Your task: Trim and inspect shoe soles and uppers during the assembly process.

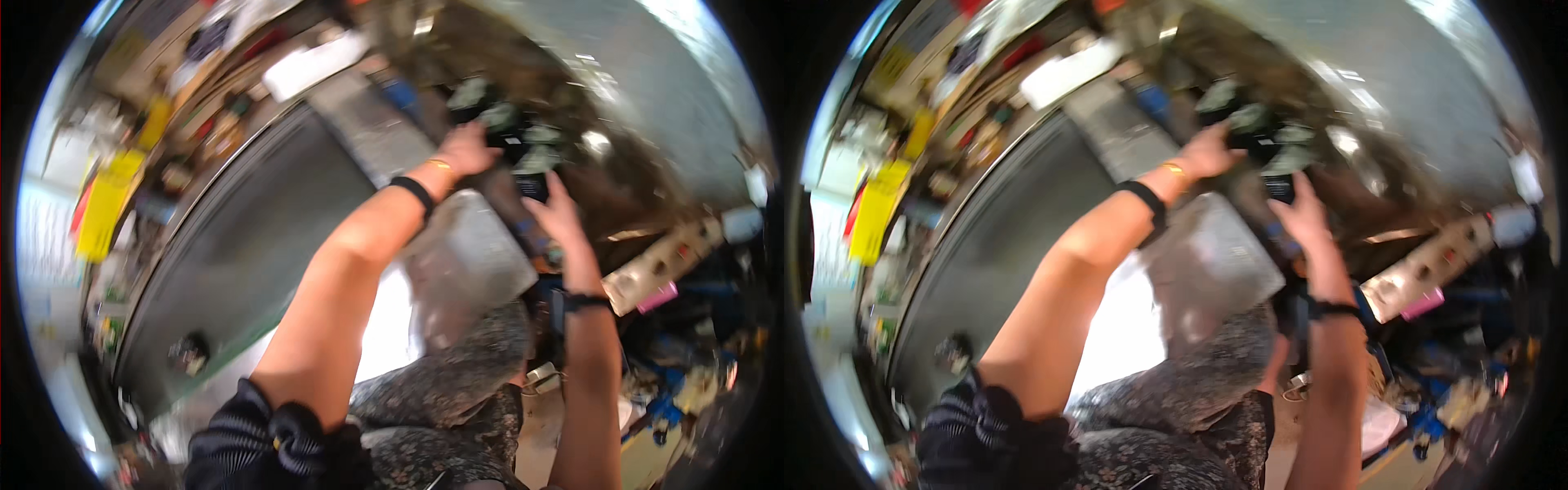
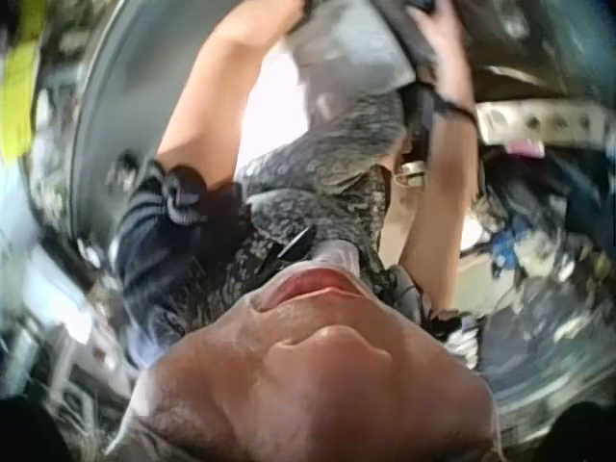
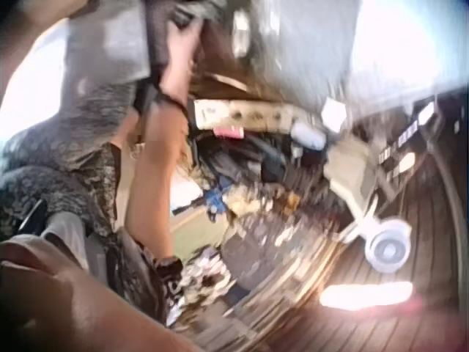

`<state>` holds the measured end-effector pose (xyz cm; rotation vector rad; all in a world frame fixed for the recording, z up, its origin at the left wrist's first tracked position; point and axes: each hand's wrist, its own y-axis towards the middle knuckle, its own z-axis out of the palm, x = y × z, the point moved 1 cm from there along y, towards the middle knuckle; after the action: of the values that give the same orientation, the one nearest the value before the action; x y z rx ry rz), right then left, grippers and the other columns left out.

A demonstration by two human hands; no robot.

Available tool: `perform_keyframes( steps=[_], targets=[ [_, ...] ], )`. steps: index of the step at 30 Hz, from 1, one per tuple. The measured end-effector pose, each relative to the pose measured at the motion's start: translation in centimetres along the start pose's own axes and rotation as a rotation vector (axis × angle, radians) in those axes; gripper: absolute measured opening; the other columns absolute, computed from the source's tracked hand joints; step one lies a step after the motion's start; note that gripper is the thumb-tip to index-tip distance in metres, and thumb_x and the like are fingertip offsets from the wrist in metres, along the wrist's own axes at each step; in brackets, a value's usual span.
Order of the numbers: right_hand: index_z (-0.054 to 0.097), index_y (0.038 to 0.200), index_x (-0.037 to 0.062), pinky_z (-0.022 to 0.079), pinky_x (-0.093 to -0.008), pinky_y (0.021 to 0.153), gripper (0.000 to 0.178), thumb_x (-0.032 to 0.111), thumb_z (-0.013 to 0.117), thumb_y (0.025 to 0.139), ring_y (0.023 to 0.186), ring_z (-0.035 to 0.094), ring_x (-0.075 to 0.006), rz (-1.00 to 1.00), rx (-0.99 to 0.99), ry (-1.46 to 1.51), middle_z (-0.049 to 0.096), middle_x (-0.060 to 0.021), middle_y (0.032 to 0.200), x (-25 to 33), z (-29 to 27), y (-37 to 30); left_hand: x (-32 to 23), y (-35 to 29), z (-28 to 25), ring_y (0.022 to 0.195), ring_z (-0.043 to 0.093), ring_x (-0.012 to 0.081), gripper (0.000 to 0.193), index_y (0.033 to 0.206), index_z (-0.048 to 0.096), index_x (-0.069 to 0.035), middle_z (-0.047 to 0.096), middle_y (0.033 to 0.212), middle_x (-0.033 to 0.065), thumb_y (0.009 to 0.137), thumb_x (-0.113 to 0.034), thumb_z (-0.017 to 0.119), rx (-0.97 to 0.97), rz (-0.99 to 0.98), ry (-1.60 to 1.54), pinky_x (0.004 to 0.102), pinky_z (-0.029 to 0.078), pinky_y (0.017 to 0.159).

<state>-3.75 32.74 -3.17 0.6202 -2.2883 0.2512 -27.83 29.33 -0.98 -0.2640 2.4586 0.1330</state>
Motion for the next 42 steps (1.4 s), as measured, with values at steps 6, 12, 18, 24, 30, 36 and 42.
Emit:
perform_keyframes(
  steps=[6, 12, 18, 24, 30, 36, 42],
  targets=[
    [0.062, 0.112, -0.0105, 0.045, -0.0321, 0.097, 0.026, 0.008, 0.054, 0.096, 0.105, 0.061, -0.0229, 0.225, -0.068, 0.476, 0.064, -0.0164, 0.118, 3.1, -0.5, -25.6, 3.9, -26.2, -5.6, 0.131, 0.042, 0.0408, 0.062, 0.133, 0.047, 0.001, 0.049, 0.136, 0.0241, 0.082, -0.025, 0.069, -0.183, 0.409, -0.129, 0.0464, 0.035, 0.11],
    [0.059, 0.111, -0.013, 0.046, -0.0313, 0.094, 0.025, 0.006, 0.055, 0.095, 0.109, 0.058, -0.022, 0.169, -0.195, 0.517, 0.059, -0.0181, 0.124, 4.0, 2.3, -38.5, 13.9, -56.3, -14.9, 0.133, 0.037, 0.0445, 0.067, 0.133, 0.048, 0.001, 0.046, 0.136, 0.028, 0.075, -0.023, 0.073, -0.524, -0.469, 0.696, 0.0557, 0.024, 0.114],
    [0.061, 0.115, -0.0062, 0.047, -0.0318, 0.089, 0.025, 0.01, 0.055, 0.097, 0.107, 0.058, -0.0203, 0.378, -0.002, 0.371, 0.058, -0.0162, 0.127, 3.4, 1.6, -35.7, 29.7, -73.7, -25.4, 0.133, 0.036, 0.043, 0.081, 0.138, 0.042, 0.002, 0.038, 0.144, 0.0286, 0.077, -0.043, 0.071, -0.767, -1.287, 0.51, 0.0458, 0.033, 0.11],
    [0.061, 0.12, -0.0034, 0.048, -0.0358, 0.094, 0.029, 0.013, 0.055, 0.097, 0.119, 0.055, -0.0242, 0.113, 0.044, 0.242, 0.053, -0.0209, 0.134, 4.4, 1.4, -37.5, 34.1, -72.2, -24.0, 0.121, 0.054, 0.0348, 0.079, 0.134, 0.047, 0.004, 0.056, 0.13, 0.0233, 0.075, -0.043, 0.074, -0.855, -1.38, -0.068, 0.0395, 0.042, 0.103],
    [0.058, 0.125, -0.0022, 0.048, -0.0329, 0.091, 0.036, 0.014, 0.057, 0.094, 0.114, 0.058, -0.0203, -0.005, 0.067, 0.088, 0.06, -0.0135, 0.127, 6.0, 1.7, -40.0, 28.7, -73.5, -25.1, 0.118, 0.055, 0.0362, 0.081, 0.133, 0.049, -0.004, 0.06, 0.123, 0.0198, 0.067, -0.037, 0.082, -0.858, -1.183, 0.89, 0.0436, 0.044, 0.101],
    [0.062, 0.111, -0.0071, 0.05, -0.0311, 0.09, 0.022, 0.005, 0.058, 0.093, 0.111, 0.061, -0.0209, 0.012, 0.102, 0.175, 0.061, -0.0164, 0.124, 7.7, 2.1, -39.6, 29.7, -70.8, -23.8, 0.112, 0.06, 0.0339, 0.063, 0.112, 0.063, -0.008, 0.061, 0.119, 0.0155, 0.063, -0.044, 0.079, -0.465, -1.375, 0.585, 0.0435, 0.049, 0.096],
    [0.064, 0.112, -0.0035, 0.051, -0.0278, 0.083, 0.022, 0.006, 0.06, 0.093, 0.102, 0.063, -0.0146, -0.037, 0.195, 0.496, 0.066, -0.0113, 0.113, 8.3, 3.3, -37.6, 25.5, -66.1, -24.5, 0.091, 0.069, 0.0308, 0.046, 0.102, 0.065, 0.003, 0.07, 0.096, 0.0193, 0.068, -0.028, 0.073, -0.582, -1.165, -0.029, 0.0389, 0.054, 0.084]
  ],
)
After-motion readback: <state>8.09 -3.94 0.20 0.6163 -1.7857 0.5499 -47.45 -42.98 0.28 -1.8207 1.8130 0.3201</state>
